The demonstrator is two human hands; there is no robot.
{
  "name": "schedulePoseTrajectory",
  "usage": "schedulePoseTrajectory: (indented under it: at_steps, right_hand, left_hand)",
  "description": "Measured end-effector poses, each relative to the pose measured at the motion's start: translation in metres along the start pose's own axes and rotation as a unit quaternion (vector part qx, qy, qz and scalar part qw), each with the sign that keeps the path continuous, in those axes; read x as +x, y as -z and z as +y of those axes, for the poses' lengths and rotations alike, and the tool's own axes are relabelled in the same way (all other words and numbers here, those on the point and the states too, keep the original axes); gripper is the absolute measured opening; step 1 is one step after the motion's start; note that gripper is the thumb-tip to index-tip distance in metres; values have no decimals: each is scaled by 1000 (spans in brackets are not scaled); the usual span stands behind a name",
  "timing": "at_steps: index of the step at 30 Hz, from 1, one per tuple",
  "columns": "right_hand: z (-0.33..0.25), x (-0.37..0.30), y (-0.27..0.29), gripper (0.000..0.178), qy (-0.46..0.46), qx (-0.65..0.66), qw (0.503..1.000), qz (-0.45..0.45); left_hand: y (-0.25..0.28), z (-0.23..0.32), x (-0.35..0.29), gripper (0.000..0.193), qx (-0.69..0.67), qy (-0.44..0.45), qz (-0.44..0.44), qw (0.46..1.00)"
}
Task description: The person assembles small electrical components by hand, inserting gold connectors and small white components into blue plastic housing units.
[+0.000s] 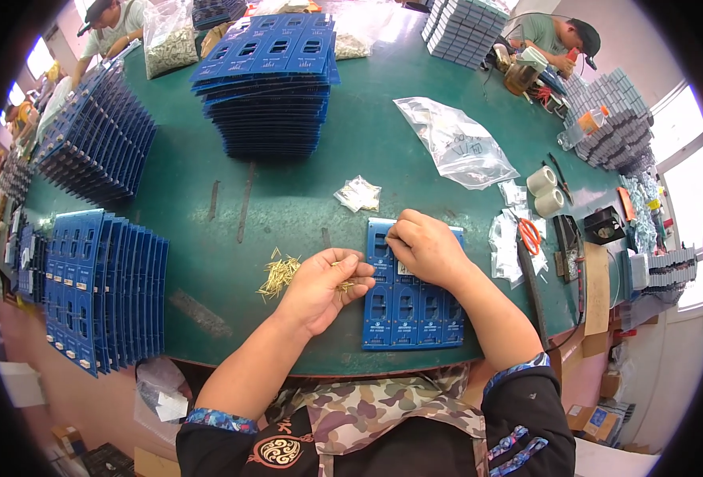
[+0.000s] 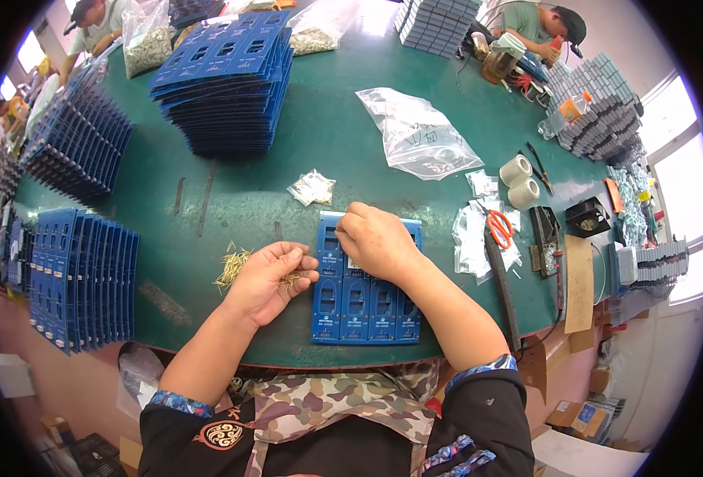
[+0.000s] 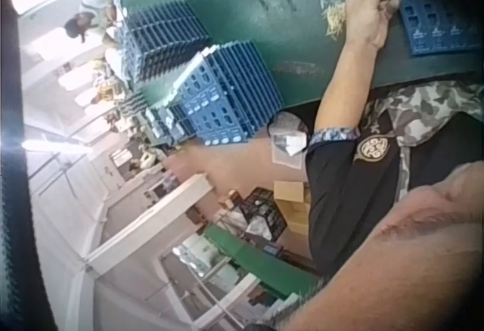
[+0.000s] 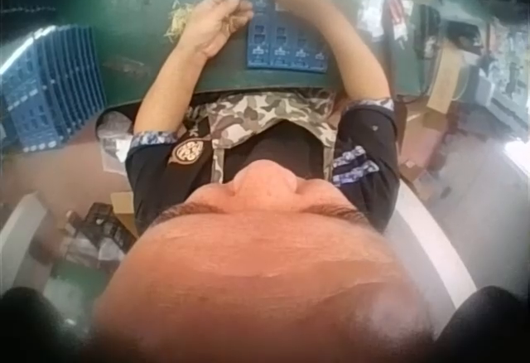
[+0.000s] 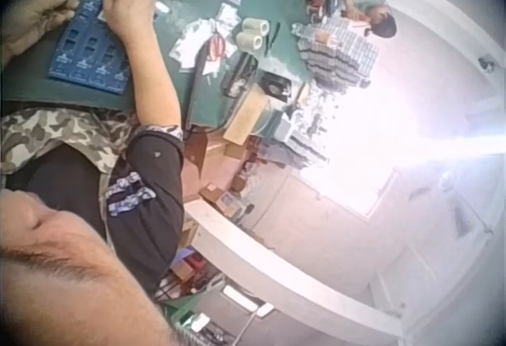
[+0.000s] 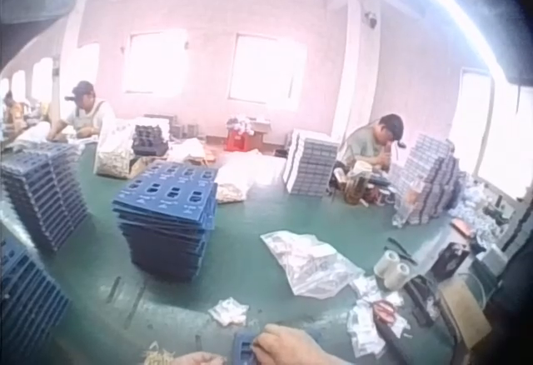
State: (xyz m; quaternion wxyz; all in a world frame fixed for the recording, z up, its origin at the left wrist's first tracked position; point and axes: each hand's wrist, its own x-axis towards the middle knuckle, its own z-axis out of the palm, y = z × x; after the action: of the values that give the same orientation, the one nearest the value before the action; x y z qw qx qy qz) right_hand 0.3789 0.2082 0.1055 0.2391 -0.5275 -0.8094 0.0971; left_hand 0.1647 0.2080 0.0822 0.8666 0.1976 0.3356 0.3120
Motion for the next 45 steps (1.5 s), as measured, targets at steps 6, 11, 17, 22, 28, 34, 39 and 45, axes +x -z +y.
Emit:
schedulePoseTrajectory:
  at_steps: [6, 11, 17, 22, 28, 34, 39, 45]
  right_hand:
    - [-5, -4, 9, 12, 8, -26, 1000, -8]
    - [-7, -8, 11, 18, 29, -49, 998, -31]
    - [-13, -9, 14, 20, 10, -15, 999, -29]
    - [-22, 0, 10, 16, 45, 145, 988, -28]
    - [-23, -3, 10, 9, 49, 170, 982, -62]
    - [-2, -11, 20, 5, -116, 319, 940, 37]
    - [16, -25, 27, 9, -179, 176, 968, -6]
    - [17, -23, 28, 12, -166, 119, 978, -47]
  left_hand:
    - [-2, 2, -2, 19, -11, 0, 2, 1000]
    - [-3, 2, -2, 20, -6, 1, -5, 1000]
    - [-1, 1, -2, 20, -7, 9, -20, 1000]
    - [2, -1, -4, 20, 3, 45, -70, 997]
    - [0, -3, -3, 18, 17, 53, -72, 996]
    - [-4, -1, -6, 17, 38, 43, -37, 998]
    - [-7, -2, -6, 17, 40, 57, -17, 997]
    - [-8, -5, -6, 16, 40, 59, -33, 997]
